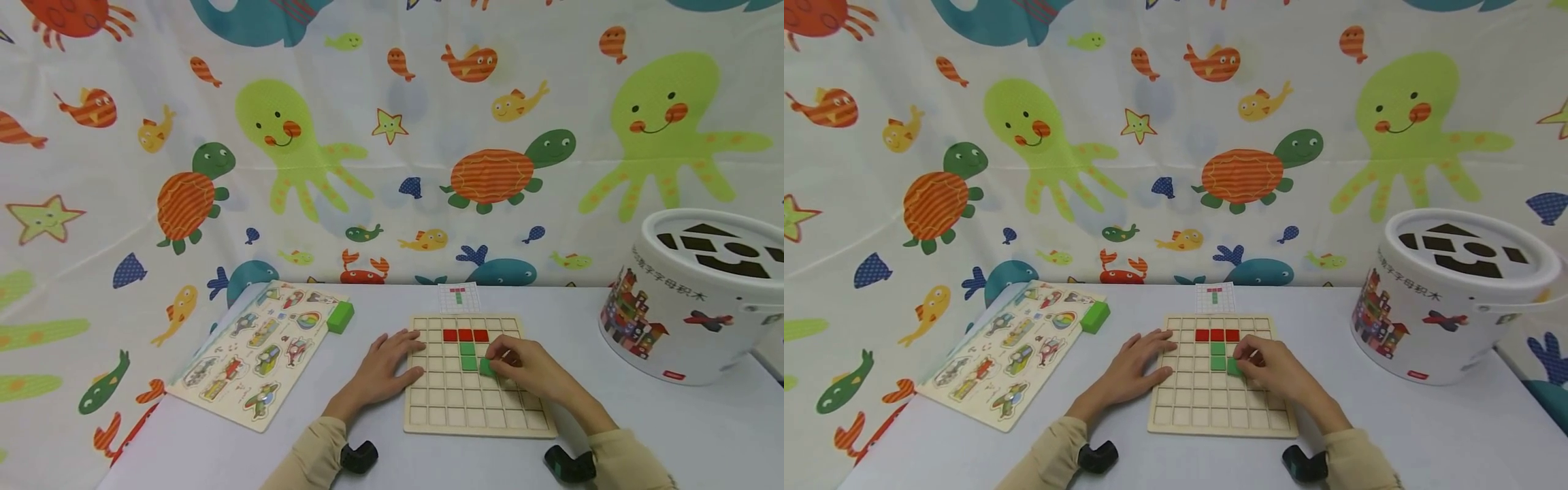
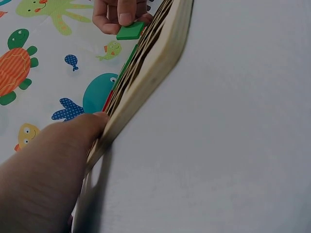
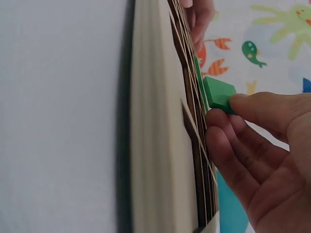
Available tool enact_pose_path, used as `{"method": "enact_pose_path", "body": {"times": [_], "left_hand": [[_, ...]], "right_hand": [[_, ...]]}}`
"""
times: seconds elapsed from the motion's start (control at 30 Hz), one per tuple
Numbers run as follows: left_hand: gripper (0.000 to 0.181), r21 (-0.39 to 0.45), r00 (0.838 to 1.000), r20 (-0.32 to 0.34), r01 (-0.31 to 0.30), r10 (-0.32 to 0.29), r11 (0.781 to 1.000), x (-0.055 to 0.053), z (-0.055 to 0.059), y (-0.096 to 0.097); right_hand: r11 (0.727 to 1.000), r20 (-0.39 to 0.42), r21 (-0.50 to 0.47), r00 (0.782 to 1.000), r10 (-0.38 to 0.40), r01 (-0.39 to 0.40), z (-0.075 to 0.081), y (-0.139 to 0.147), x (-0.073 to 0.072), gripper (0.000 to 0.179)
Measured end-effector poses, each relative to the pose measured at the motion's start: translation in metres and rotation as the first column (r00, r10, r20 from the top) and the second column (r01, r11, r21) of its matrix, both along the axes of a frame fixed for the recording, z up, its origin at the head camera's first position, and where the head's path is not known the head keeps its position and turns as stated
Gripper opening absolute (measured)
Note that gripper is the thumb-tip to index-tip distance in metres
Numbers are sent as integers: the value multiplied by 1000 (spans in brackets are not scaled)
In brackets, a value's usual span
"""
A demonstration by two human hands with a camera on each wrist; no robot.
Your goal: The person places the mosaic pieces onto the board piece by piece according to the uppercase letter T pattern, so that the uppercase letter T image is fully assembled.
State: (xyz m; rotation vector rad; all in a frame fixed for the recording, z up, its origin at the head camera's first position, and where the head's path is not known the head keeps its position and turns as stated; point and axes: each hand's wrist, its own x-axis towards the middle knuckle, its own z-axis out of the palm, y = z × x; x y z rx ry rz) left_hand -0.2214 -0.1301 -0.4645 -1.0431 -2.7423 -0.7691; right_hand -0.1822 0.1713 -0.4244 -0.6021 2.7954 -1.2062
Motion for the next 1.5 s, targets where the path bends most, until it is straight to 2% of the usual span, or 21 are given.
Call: {"method": "enact_pose_path", "body": {"times": [0.13,0.4,0.67,0.87,1.2,1.5], "left_hand": [[44,4,1000,-10,-2,2,1000,-1,-1,-2],[44,10,1000,-8,6,-6,1000,4,-4,-6],[44,0,1000,-23,13,-13,1000,-3,-1,-6],[46,-15,1000,-3,-11,11,1000,-1,0,-10],[45,12,1000,6,-8,8,1000,0,1,-13],[46,6,1000,6,-5,4,1000,-1,-1,-11]], "right_hand": [[1000,-11,-4,999,30,-30,-1,-6,1,7],[994,-23,-26,994,103,-104,-9,-16,4,6],[998,-43,-8,997,63,-64,-10,-25,2,5],[998,-46,9,997,69,-69,-10,-33,1,5],[994,-88,80,993,83,-76,-11,-37,1,9],[992,-63,91,994,94,-88,-7,-34,2,10]]}}
